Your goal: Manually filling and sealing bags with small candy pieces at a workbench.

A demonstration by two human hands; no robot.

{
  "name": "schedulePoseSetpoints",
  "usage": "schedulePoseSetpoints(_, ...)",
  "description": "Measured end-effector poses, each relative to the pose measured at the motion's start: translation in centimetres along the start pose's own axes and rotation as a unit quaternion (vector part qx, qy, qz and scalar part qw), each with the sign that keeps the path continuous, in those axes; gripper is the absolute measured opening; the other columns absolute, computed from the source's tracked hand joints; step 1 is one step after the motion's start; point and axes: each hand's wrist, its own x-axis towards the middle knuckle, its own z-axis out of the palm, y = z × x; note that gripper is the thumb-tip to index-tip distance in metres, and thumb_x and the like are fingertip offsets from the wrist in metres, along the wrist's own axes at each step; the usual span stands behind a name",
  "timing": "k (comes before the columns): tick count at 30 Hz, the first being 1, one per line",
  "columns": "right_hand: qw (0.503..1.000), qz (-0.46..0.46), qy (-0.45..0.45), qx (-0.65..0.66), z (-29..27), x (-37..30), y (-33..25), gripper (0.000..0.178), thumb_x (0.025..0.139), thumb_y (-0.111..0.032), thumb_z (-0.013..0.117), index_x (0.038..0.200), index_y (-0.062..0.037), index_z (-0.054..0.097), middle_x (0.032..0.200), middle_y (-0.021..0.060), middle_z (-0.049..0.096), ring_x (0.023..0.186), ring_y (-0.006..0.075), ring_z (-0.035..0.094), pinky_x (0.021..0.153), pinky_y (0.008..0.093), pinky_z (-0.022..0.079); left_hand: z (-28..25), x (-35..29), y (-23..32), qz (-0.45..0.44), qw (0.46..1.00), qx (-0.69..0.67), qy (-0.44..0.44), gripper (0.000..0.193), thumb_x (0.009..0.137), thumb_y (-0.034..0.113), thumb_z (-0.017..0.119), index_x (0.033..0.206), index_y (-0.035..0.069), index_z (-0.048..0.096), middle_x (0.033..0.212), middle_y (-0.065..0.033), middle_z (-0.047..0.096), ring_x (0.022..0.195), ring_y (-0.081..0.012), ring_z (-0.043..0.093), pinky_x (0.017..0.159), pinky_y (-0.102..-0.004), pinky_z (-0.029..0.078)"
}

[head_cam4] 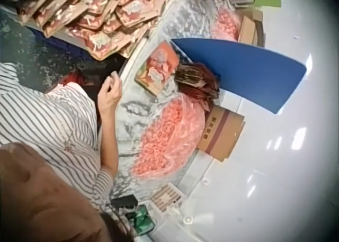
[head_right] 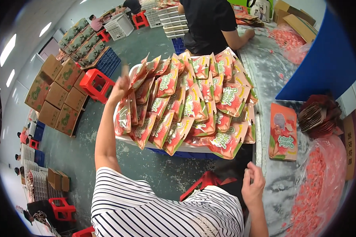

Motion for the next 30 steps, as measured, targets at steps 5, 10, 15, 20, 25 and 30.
schedulePoseSetpoints(5, 0.992, 0.113, 0.061, 0.018, 0.2, 4.2, 3.6, 0.032, 0.095, -0.014, 0.055, 0.119, 0.0064, 0.053, 0.111, 0.0150, 0.062, 0.103, 0.0189, 0.059, 0.089, 0.0289, 0.047, -0.5, -1.4, -1.8, -0.208, 0.952, -0.169, -0.148, 0.081, 0.085, 0.030, 0.070, 0.150, 0.010, 0.025, 0.140, -0.0081, 0.046, 0.124, -0.0188, 0.045, 0.103, -0.0313, 0.036)
schedulePoseSetpoints(10, 0.984, 0.166, 0.056, 0.038, 0.9, 7.3, 9.5, 0.044, 0.095, -0.020, 0.058, 0.129, 0.0060, 0.046, 0.103, 0.0057, 0.060, 0.094, 0.0123, 0.058, 0.080, 0.0248, 0.047, 0.6, 1.2, -3.9, -0.183, 0.949, -0.255, -0.027, 0.080, 0.088, 0.065, 0.049, 0.142, 0.006, 0.039, 0.143, -0.0101, 0.041, 0.127, -0.0222, 0.042, 0.089, -0.0425, 0.047)
schedulePoseSetpoints(15, 0.956, 0.262, 0.015, 0.134, 2.1, 6.4, 5.9, 0.043, 0.094, -0.016, 0.059, 0.128, 0.0067, 0.046, 0.119, 0.0162, 0.056, 0.103, 0.0170, 0.059, 0.086, 0.0283, 0.049, 2.4, 2.0, -10.0, 0.000, 0.991, 0.132, 0.031, 0.071, 0.096, 0.050, 0.041, 0.145, 0.000, 0.030, 0.152, -0.0210, 0.027, 0.142, -0.0314, 0.023, 0.116, -0.0378, 0.017)
schedulePoseSetpoints(20, 0.940, 0.269, 0.042, 0.203, 0.1, 0.6, 7.1, 0.035, 0.096, -0.016, 0.055, 0.123, 0.0055, 0.050, 0.111, 0.0138, 0.061, 0.090, 0.0167, 0.063, 0.074, 0.0264, 0.054, 2.8, 1.8, -8.1, -0.017, 0.995, 0.093, 0.016, 0.068, 0.093, 0.042, 0.054, 0.145, 0.004, 0.032, 0.153, -0.0164, 0.028, 0.140, -0.0261, 0.029, 0.112, -0.0325, 0.024)
schedulePoseSetpoints(25, 0.893, 0.347, 0.091, 0.270, -2.2, -3.7, 7.6, 0.032, 0.097, -0.020, 0.054, 0.118, 0.0044, 0.053, 0.101, 0.0126, 0.064, 0.077, 0.0151, 0.064, 0.067, 0.0246, 0.055, 4.6, 0.3, -4.7, -0.004, 0.994, 0.107, 0.022, 0.096, 0.079, 0.057, 0.065, 0.141, -0.008, 0.031, 0.146, -0.0268, 0.033, 0.138, -0.0351, 0.031, 0.113, -0.0375, 0.025)
schedulePoseSetpoints(30, 0.892, 0.341, 0.102, 0.279, -2.0, -4.6, 7.7, 0.032, 0.098, -0.022, 0.054, 0.115, 0.0050, 0.054, 0.093, 0.0123, 0.065, 0.072, 0.0146, 0.064, 0.065, 0.0242, 0.055, 4.4, 0.1, -1.7, -0.044, 0.983, 0.178, -0.004, 0.115, 0.071, 0.069, 0.065, 0.145, -0.007, 0.022, 0.146, -0.0287, 0.030, 0.138, -0.0373, 0.029, 0.113, -0.0398, 0.025)
